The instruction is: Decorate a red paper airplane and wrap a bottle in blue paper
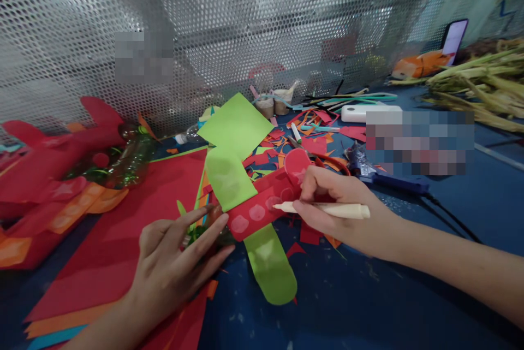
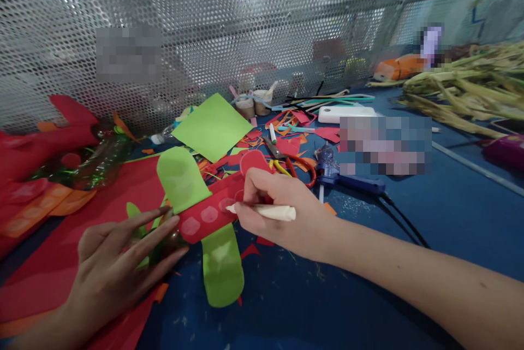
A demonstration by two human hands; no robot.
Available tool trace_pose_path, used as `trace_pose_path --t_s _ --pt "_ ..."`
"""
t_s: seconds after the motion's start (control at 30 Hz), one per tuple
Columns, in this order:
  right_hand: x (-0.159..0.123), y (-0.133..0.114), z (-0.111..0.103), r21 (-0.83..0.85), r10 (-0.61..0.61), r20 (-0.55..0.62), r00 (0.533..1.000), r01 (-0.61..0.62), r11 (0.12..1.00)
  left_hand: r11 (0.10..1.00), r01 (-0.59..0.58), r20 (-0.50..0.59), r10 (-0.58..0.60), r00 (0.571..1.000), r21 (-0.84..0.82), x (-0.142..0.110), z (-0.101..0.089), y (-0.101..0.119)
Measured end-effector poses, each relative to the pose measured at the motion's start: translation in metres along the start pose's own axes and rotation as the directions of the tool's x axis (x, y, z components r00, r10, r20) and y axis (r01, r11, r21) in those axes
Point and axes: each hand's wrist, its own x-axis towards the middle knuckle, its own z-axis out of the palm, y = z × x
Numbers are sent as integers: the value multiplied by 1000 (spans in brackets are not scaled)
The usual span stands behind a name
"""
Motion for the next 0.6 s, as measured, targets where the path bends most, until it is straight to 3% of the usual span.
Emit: trace_pose_path --t_s 0.6 --pt "0 1 0 -1 -22 -13 1000 22 1000 1000 8 26 -8 1000 -14 -3 0 -1"
